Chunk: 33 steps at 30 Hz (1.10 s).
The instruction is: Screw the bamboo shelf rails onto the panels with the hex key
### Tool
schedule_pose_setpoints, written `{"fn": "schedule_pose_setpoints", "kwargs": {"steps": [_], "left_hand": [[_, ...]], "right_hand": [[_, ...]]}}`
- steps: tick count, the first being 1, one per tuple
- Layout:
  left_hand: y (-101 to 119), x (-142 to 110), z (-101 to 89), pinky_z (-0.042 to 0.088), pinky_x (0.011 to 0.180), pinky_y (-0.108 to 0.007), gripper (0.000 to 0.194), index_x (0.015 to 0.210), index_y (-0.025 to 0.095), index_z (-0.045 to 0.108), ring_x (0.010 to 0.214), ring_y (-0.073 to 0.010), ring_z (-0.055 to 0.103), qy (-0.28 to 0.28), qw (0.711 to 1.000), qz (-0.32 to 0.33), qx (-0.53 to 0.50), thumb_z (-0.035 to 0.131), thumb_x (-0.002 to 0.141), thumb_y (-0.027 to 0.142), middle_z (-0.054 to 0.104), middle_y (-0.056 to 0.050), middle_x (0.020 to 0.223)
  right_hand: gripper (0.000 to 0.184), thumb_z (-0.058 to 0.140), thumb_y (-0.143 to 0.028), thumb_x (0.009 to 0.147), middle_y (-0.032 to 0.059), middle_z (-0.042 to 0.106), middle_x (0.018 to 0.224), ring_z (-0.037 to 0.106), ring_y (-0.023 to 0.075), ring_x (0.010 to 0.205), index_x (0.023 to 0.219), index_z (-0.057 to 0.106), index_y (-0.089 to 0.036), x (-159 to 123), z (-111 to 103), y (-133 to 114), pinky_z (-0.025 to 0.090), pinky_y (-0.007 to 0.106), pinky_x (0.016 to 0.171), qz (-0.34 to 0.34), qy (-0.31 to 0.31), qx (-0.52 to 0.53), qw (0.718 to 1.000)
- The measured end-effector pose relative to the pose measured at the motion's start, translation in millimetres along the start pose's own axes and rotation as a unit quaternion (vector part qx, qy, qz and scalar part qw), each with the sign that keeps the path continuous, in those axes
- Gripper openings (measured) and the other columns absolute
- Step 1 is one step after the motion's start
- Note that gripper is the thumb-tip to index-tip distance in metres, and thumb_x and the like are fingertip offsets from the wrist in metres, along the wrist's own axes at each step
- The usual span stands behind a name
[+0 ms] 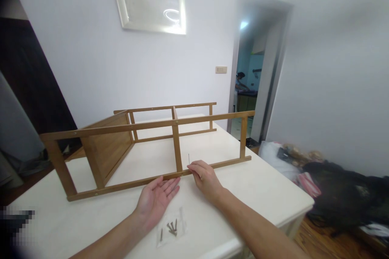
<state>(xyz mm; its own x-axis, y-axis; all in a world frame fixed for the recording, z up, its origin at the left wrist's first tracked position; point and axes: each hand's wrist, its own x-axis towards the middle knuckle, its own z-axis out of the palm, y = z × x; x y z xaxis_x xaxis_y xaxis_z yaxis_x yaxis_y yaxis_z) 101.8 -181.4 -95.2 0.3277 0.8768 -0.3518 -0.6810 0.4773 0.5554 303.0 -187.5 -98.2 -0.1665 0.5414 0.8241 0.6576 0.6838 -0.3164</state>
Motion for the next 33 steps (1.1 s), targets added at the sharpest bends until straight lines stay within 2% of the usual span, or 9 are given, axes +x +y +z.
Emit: {"fn": "schedule_pose_setpoints", "kwargs": {"steps": [3,5,7,12,15,18,24,28,33], "left_hand": [[-0.8,0.3,0.4,0.053,0.096,-0.042,0.004,0.089,0.014,0.053,0.112,-0.0298,0.065,-0.005,1.000,0.003,-0.001,0.051,0.087,0.017,0.063,-0.024,0.121],[-1.0,0.5,0.5,0.053,0.095,-0.042,0.006,0.091,0.013,0.054,0.112,-0.0306,0.064,-0.011,1.000,-0.002,0.002,0.051,0.087,0.017,0.063,-0.024,0.121],[-1.0,0.9,0.4,0.053,0.095,-0.041,0.009,0.093,0.011,0.055,0.112,-0.0317,0.064,-0.014,1.000,-0.013,0.008,0.051,0.087,0.017,0.063,-0.026,0.121],[-1.4,0.8,-1.0,0.052,0.096,-0.042,0.020,0.102,0.005,0.056,0.112,-0.0331,0.064,-0.025,0.998,-0.050,0.011,0.049,0.086,0.015,0.062,-0.028,0.122],[-0.7,-1.3,-0.2,0.052,0.097,-0.043,0.020,0.102,0.005,0.056,0.113,-0.0328,0.063,-0.032,0.998,-0.045,0.009,0.050,0.085,0.014,0.063,-0.028,0.121],[0.4,-3.8,2.3,0.051,0.098,-0.044,0.015,0.096,0.006,0.059,0.113,-0.0327,0.064,-0.038,0.999,-0.034,0.017,0.052,0.084,0.011,0.066,-0.027,0.117],[2.4,-4.2,4.3,0.050,0.098,-0.042,0.006,0.078,0.008,0.061,0.111,-0.0337,0.065,-0.066,0.996,-0.060,0.028,0.055,0.080,0.008,0.071,-0.025,0.102],[3.0,-3.2,1.9,0.049,0.099,-0.043,0.009,0.077,0.006,0.062,0.114,-0.0355,0.062,-0.077,0.994,-0.079,0.026,0.054,0.080,0.010,0.068,-0.028,0.110],[3.9,-4.9,0.4,0.048,0.101,-0.046,0.008,0.077,0.009,0.060,0.118,-0.0358,0.059,-0.091,0.993,-0.075,0.011,0.054,0.081,0.012,0.063,-0.030,0.120]], "right_hand": [[0.029,0.048,-0.012,0.094,0.0066,0.070,0.093,0.067,0.0171,0.087,0.114,0.064,-0.025,-0.3,-5.9,-15.7,0.059,0.031,0.076,-0.007,0.015,-0.006,1.000],[0.038,0.047,-0.012,0.095,0.0058,0.070,0.094,0.068,0.0171,0.085,0.129,0.055,-0.026,-3.5,-8.0,-31.1,0.059,0.031,0.076,0.005,0.028,-0.024,0.999],[0.044,0.046,-0.011,0.095,0.0065,0.069,0.098,0.068,0.0173,0.086,0.136,0.048,-0.027,-10.0,-8.5,-48.1,0.059,0.031,0.077,0.019,0.037,-0.048,0.998],[0.027,0.042,-0.010,0.096,0.0055,0.067,0.087,0.067,0.0156,0.079,0.113,0.059,-0.022,-31.4,-8.9,-75.7,0.057,0.027,0.069,0.067,0.052,-0.073,0.994],[0.018,0.043,-0.013,0.097,0.0033,0.068,0.084,0.068,0.0142,0.072,0.104,0.057,-0.022,-38.2,-8.9,-77.0,0.056,0.026,0.065,0.110,0.074,-0.094,0.987],[0.015,0.042,-0.015,0.098,0.0021,0.069,0.084,0.069,0.0137,0.069,0.104,0.055,-0.022,-38.8,-6.9,-75.0,0.054,0.025,0.062,0.125,0.072,-0.113,0.983],[0.011,0.051,-0.011,0.093,0.0048,0.067,0.083,0.063,0.0176,0.076,0.100,0.055,-0.019,-30.8,-6.4,-82.9,0.052,0.030,0.068,0.043,0.077,-0.165,0.982],[0.012,0.055,-0.007,0.089,0.0051,0.061,0.077,0.055,0.0189,0.072,0.092,0.055,-0.018,-28.5,-7.8,-91.9,0.048,0.033,0.064,0.009,0.087,-0.202,0.975],[0.013,0.056,-0.006,0.088,0.0041,0.058,0.072,0.052,0.0183,0.068,0.086,0.055,-0.018,-30.4,-4.3,-97.4,0.044,0.032,0.059,0.009,0.086,-0.244,0.966]]}}
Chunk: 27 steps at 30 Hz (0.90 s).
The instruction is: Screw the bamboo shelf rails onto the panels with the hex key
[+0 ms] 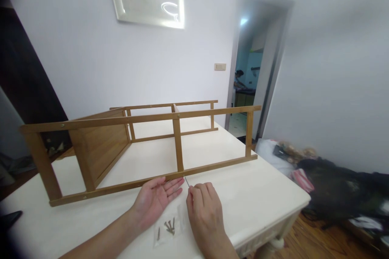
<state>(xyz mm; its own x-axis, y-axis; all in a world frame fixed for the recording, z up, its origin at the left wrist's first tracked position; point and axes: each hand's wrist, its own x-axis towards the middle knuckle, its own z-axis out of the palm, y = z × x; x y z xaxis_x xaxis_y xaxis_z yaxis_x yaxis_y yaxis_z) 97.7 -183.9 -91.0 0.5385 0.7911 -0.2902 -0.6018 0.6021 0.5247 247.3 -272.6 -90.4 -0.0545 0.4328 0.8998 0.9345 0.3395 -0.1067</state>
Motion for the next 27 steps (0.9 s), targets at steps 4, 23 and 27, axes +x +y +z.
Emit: {"fn": "schedule_pose_setpoints", "kwargs": {"steps": [4,23,27], "left_hand": [[1.0,-1.8,0.8,0.047,0.101,-0.046,0.007,0.075,0.011,0.058,0.119,-0.0357,0.059,-0.004,1.000,-0.002,-0.004,0.055,0.080,0.012,0.063,-0.029,0.121],[-0.3,-1.2,-0.9,0.048,0.099,-0.048,0.009,0.074,0.010,0.060,0.118,-0.0360,0.060,-0.026,1.000,-0.012,0.008,0.053,0.080,0.011,0.063,-0.027,0.122],[-0.9,-1.3,0.2,0.049,0.097,-0.047,0.010,0.076,0.010,0.061,0.117,-0.0357,0.061,-0.021,1.000,-0.011,0.010,0.053,0.081,0.011,0.066,-0.026,0.119]], "right_hand": [[0.014,0.056,-0.006,0.088,0.0039,0.057,0.071,0.052,0.0178,0.068,0.083,0.054,-0.018,-0.1,0.7,-1.4,0.043,0.032,0.059,-0.005,-0.001,-0.009,1.000],[0.019,0.050,-0.005,0.091,0.0031,0.055,0.070,0.050,0.0177,0.066,0.081,0.051,-0.020,2.1,4.8,0.8,0.041,0.031,0.057,-0.021,-0.018,-0.032,0.999],[0.019,0.050,-0.004,0.091,0.0029,0.054,0.070,0.049,0.0179,0.065,0.080,0.051,-0.020,1.0,5.6,1.2,0.041,0.032,0.057,-0.032,-0.020,-0.036,0.999]]}}
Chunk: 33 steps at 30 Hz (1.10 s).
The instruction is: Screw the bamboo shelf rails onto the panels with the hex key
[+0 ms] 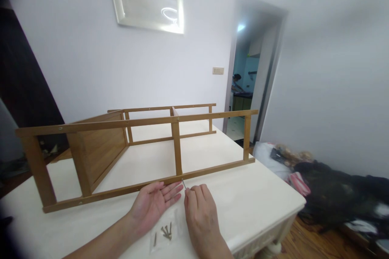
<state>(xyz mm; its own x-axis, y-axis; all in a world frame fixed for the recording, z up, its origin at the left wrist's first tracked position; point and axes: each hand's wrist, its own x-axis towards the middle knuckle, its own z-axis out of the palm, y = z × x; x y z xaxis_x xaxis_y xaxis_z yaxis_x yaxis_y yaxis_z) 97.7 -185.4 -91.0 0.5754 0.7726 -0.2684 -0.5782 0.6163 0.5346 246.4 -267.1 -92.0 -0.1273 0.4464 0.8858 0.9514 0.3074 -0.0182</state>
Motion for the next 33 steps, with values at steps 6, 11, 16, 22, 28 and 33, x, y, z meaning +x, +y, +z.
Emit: {"fn": "schedule_pose_setpoints", "kwargs": {"steps": [6,11,16,22,28,33], "left_hand": [[-0.6,1.5,-0.9,0.049,0.097,-0.047,0.009,0.077,0.009,0.061,0.113,-0.0356,0.063,0.000,1.000,-0.003,0.000,0.053,0.080,0.011,0.067,-0.025,0.116],[-1.3,2.9,-2.6,0.049,0.096,-0.048,0.008,0.077,0.011,0.060,0.109,-0.0347,0.065,-0.001,1.000,-0.006,-0.001,0.053,0.080,0.012,0.067,-0.024,0.118],[-1.3,2.7,-2.2,0.048,0.096,-0.049,0.008,0.076,0.011,0.060,0.107,-0.0353,0.066,-0.001,1.000,-0.004,-0.001,0.054,0.080,0.011,0.067,-0.024,0.117],[-0.4,1.7,-0.3,0.049,0.094,-0.048,0.008,0.074,0.011,0.059,0.101,-0.0334,0.069,-0.006,1.000,-0.006,0.004,0.053,0.080,0.012,0.067,-0.024,0.116],[-1.4,1.6,-0.5,0.049,0.094,-0.048,0.009,0.076,0.011,0.059,0.103,-0.0339,0.068,-0.011,1.000,0.000,0.008,0.053,0.081,0.013,0.066,-0.025,0.119],[-2.0,2.1,-1.9,0.050,0.094,-0.048,0.008,0.079,0.011,0.060,0.104,-0.0338,0.068,-0.009,1.000,0.002,0.013,0.052,0.081,0.014,0.065,-0.024,0.120]], "right_hand": [[0.022,0.051,-0.006,0.091,0.0019,0.050,0.066,0.046,0.0177,0.064,0.074,0.048,-0.020,-0.2,3.7,-0.2,0.038,0.031,0.056,-0.005,0.007,-0.034,0.999],[0.022,0.046,-0.013,0.095,-0.0002,0.047,0.063,0.047,0.0160,0.059,0.074,0.047,-0.022,-5.6,12.0,2.9,0.037,0.029,0.053,0.032,0.003,-0.050,0.998],[0.023,0.042,-0.017,0.097,-0.0025,0.048,0.061,0.048,0.0132,0.051,0.074,0.044,-0.022,-8.9,17.8,3.2,0.035,0.027,0.050,0.076,-0.001,-0.039,0.996],[0.024,0.041,-0.015,0.096,-0.0020,0.047,0.061,0.045,0.0144,0.051,0.074,0.042,-0.023,-6.8,19.7,-2.3,0.030,0.029,0.048,0.042,-0.012,-0.075,0.996],[0.023,0.044,-0.006,0.091,0.0019,0.051,0.064,0.047,0.0176,0.058,0.075,0.050,-0.021,-1.0,7.7,-3.1,0.032,0.031,0.052,-0.027,-0.045,-0.088,0.995],[0.017,0.045,-0.008,0.093,0.0038,0.059,0.073,0.055,0.0178,0.065,0.094,0.059,-0.018,-7.7,6.1,1.5,0.043,0.029,0.057,-0.003,-0.059,-0.006,0.998]]}}
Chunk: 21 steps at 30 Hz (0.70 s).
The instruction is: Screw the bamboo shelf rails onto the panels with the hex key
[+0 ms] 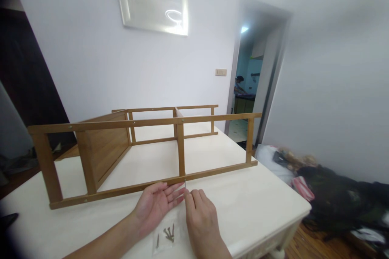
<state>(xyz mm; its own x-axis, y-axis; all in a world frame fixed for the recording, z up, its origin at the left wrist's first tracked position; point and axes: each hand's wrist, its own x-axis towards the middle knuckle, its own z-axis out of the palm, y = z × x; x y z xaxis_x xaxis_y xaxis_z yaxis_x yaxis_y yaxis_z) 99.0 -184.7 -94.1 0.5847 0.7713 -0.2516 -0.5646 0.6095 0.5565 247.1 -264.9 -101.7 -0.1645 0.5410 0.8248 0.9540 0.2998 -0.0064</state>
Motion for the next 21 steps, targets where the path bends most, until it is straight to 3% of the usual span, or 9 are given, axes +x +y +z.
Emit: {"fn": "schedule_pose_setpoints", "kwargs": {"steps": [4,13,21], "left_hand": [[0.8,-0.6,0.7,0.050,0.094,-0.049,0.009,0.077,0.011,0.060,0.104,-0.0343,0.067,0.004,1.000,0.000,-0.004,0.052,0.081,0.013,0.066,-0.025,0.119],[1.1,-0.9,1.2,0.050,0.095,-0.049,0.011,0.075,0.010,0.060,0.106,-0.0350,0.067,0.000,1.000,0.000,-0.004,0.051,0.082,0.013,0.064,-0.026,0.122],[0.6,0.4,-1.4,0.050,0.093,-0.048,0.009,0.076,0.010,0.061,0.103,-0.0338,0.068,-0.007,1.000,0.004,-0.005,0.054,0.080,0.013,0.065,-0.026,0.120]], "right_hand": [[0.020,0.045,-0.012,0.096,0.0024,0.063,0.076,0.061,0.0152,0.066,0.108,0.059,-0.020,-4.9,4.3,5.0,0.049,0.025,0.059,0.070,0.015,0.109,0.991],[0.018,0.049,-0.017,0.094,0.0021,0.070,0.080,0.068,0.0149,0.071,0.100,0.065,-0.022,-1.9,1.9,4.6,0.056,0.024,0.062,0.160,-0.005,0.249,0.955],[0.027,0.049,-0.010,0.090,0.0044,0.068,0.088,0.066,0.0158,0.078,0.109,0.063,-0.023,0.4,-3.7,3.5,0.058,0.027,0.070,0.142,-0.039,0.289,0.946]]}}
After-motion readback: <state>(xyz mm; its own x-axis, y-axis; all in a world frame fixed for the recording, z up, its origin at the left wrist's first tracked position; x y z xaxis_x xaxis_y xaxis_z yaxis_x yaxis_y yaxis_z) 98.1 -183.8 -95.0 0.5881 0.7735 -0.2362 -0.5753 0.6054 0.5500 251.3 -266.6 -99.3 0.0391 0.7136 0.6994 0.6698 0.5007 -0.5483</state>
